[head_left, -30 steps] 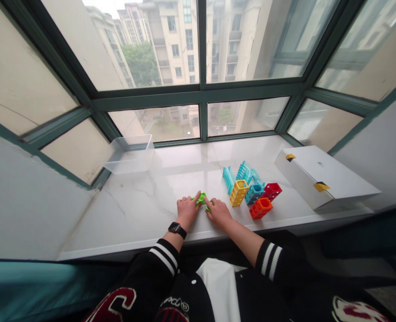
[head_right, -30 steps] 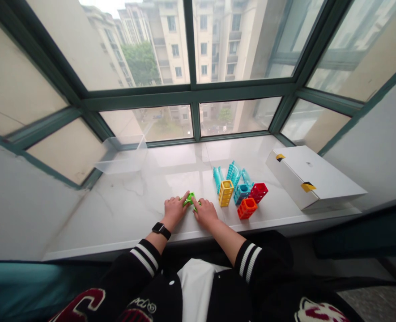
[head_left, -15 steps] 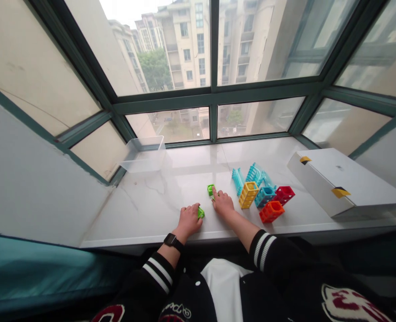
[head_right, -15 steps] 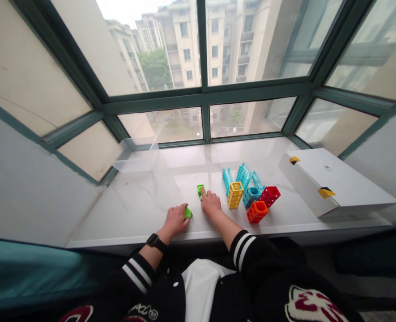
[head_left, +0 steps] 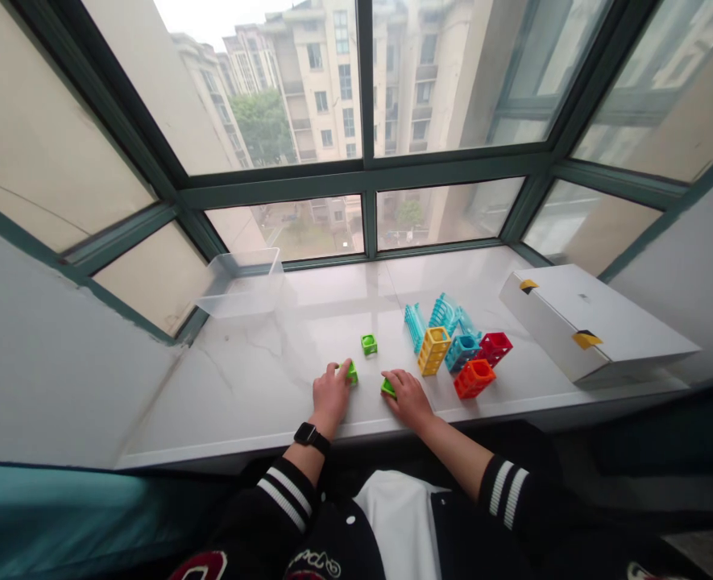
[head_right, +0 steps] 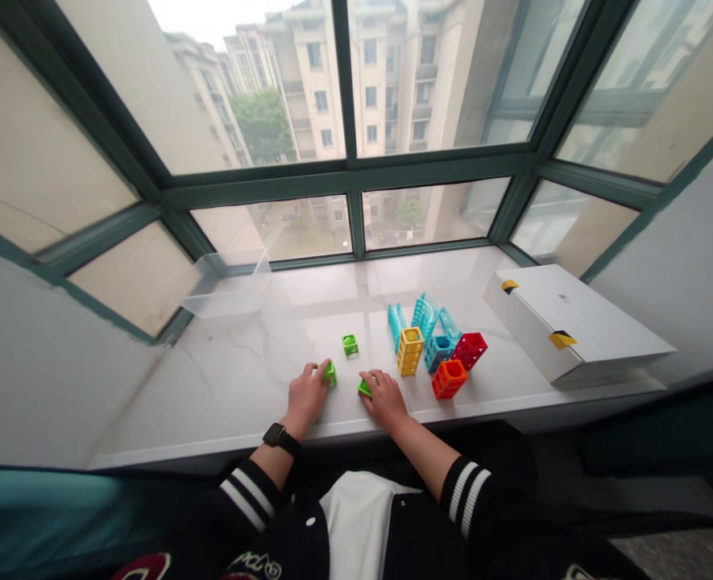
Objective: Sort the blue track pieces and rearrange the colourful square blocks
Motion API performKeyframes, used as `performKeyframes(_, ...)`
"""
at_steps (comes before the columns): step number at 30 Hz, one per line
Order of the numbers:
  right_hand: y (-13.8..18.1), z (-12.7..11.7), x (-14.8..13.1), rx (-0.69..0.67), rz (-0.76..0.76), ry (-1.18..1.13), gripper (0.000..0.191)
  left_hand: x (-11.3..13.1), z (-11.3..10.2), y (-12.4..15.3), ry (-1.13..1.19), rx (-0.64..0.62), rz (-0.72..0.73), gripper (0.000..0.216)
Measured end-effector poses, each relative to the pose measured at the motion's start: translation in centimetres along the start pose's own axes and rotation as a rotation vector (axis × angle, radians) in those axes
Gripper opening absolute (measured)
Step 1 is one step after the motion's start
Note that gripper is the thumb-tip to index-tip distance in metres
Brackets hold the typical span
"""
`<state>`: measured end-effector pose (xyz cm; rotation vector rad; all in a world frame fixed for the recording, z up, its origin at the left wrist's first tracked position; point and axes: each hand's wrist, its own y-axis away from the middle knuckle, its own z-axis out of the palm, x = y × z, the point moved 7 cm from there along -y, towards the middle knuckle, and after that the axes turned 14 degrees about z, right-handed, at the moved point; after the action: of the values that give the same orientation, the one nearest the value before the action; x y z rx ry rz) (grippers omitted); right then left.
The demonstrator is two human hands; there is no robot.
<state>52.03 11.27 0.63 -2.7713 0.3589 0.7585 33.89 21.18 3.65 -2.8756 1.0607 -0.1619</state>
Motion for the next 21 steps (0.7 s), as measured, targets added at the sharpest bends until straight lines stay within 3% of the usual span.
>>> performKeyframes(7,0.4,-0.6,0.0,0.019,-0.022,-0.054,0.059,-1.3,0.2,-0.8,-0.130,0.054,-0.069,0.074)
performKeyframes(14,0.4,-0.9,0.3,0.060,-0.046,-0.165,0.057,-1.4,-0.1,1.7,-0.034,0.195,-0.056,0.051)
performKeyframes(21,0.2,-1.0,0.3,0.061,-0.045,-0.190,0.052,0.9,-0.3,2.4,-0.018,0.100,0.086,0.054)
